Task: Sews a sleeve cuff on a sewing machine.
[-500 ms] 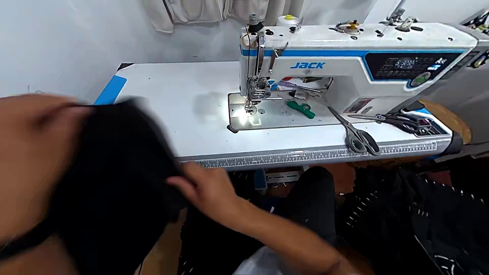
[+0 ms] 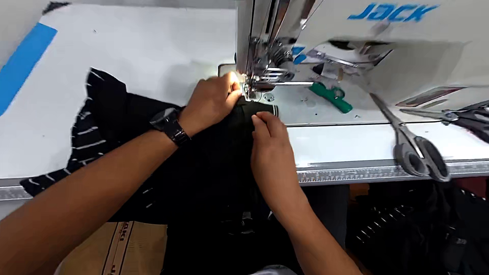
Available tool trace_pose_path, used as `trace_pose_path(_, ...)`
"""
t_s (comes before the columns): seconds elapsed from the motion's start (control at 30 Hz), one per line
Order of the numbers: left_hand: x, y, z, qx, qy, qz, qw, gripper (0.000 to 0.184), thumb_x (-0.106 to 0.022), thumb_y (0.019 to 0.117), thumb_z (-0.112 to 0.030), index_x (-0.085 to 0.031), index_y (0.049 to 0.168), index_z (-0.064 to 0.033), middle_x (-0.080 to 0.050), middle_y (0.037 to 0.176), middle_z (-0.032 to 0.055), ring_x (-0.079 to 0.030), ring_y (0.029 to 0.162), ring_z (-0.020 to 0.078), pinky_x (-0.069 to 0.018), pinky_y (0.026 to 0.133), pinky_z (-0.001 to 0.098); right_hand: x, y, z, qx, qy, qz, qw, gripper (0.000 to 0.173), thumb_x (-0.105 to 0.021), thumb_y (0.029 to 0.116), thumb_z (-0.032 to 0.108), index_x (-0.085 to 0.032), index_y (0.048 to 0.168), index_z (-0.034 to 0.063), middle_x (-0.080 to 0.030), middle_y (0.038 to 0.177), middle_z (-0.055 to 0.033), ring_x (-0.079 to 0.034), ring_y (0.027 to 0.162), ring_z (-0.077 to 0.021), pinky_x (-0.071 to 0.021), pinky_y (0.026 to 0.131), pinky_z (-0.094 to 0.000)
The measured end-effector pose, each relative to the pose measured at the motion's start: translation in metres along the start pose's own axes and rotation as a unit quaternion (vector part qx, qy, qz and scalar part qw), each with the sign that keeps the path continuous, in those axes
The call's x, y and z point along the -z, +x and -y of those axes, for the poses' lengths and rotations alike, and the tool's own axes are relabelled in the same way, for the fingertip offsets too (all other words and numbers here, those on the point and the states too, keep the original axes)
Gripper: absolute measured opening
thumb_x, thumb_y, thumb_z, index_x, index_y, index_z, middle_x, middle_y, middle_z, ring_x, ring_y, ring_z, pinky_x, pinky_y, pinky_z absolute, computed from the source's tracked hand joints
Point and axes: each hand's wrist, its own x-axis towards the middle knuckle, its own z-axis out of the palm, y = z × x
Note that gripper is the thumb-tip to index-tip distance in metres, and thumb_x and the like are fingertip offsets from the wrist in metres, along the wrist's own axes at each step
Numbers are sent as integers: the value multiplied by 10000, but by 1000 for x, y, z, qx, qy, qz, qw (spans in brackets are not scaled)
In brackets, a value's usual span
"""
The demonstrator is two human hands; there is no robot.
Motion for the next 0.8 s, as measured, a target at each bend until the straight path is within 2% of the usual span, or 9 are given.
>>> trace_pose_path(0.17, -7, 21, 8, -44, 25, -22, 998, 273, -550, 1013, -246, -653, 1014, 7, -691, 989, 220, -681, 1006, 392, -497, 818, 598, 5, 16, -11, 0, -61, 31, 998, 386, -505, 1031, 36, -605, 1402, 64, -517, 1486, -158, -496, 1377, -336, -504, 1042, -401)
trace_pose_path(0.23, -7, 23, 6, -57, 19, -33, 998, 273, -543, 1003, -233, -646, 959, 16, -687, 967, 224, -677, 991, 381, -485, 797, 573, 3, 22, -14, 1, -65, 26, 998, 391, -501, 1019, 21, -618, 1390, 63, -534, 1469, -165, -500, 1373, -347, -493, 1053, -410)
trace_pose_path(0.43, -7, 25, 7, -70, 26, -31, 997, 303, -521, 1007, -247, -661, 931, 11, -692, 969, 220, -670, 1008, 377, -473, 804, 562, -2, 26, -18, 3, -83, 12, 996, 389, -503, 1009, 19, -661, 1355, 100, -576, 1434, -145, -518, 1359, -328, -481, 1066, -384)
trace_pose_path(0.57, -8, 28, 9, -55, 25, -35, 998, 287, -528, 1005, -257, -643, 925, -6, -679, 908, 190, -675, 936, 348, -480, 758, 540, -1, 28, -20, 24, -80, 19, 996, 387, -493, 1003, 4, -671, 1336, 92, -578, 1432, -155, -516, 1363, -344, -478, 1075, -397)
trace_pose_path(0.63, -2, 26, 6, -13, 49, -18, 999, 340, -528, 1015, -325, -646, 955, -12, -689, 921, 208, -690, 956, 392, -500, 767, 593, -1, 29, -21, 34, -83, 29, 996, 391, -488, 1005, -2, -669, 1341, 86, -579, 1440, -157, -509, 1380, -345, -464, 1099, -405)
trace_pose_path(0.7, 21, 21, -9, 84, 41, 62, 994, 384, -550, 1012, -357, -641, 863, -15, -667, 857, 220, -676, 889, 423, -476, 700, 647, 3, 30, -17, 24, -92, 47, 994, 383, -494, 1004, -6, -674, 1333, 76, -576, 1446, -165, -505, 1388, -351, -472, 1090, -412)
trace_pose_path(0.73, 35, 18, -20, 147, -11, 110, 983, 361, -564, 1017, -320, -623, 824, -20, -631, 813, 189, -639, 825, 368, -456, 662, 596, 4, 31, -11, 5, -95, 59, 994, 373, -501, 1004, -8, -673, 1327, 64, -568, 1450, -168, -501, 1389, -356, -479, 1082, -419)
trace_pose_path(0.77, 47, 12, -29, 206, -116, 137, 962, 311, -561, 1031, -292, -632, 852, -48, -620, 812, 110, -606, 790, 244, -458, 656, 474, 6, 32, -3, -18, -89, 66, 994, 361, -498, 1005, -10, -669, 1319, 42, -559, 1457, -176, -488, 1401, -361, -463, 1104, -427)
trace_pose_path(0.8, 56, 3, -36, 249, -247, 145, 925, 250, -528, 1042, -286, -662, 935, -104, -670, 867, 14, -645, 818, 110, -523, 680, 334, 5, 31, 3, -42, -74, 60, 995, 336, -493, 1007, -10, -669, 1293, 13, -556, 1456, -184, -479, 1408, -363, -446, 1125, -432)
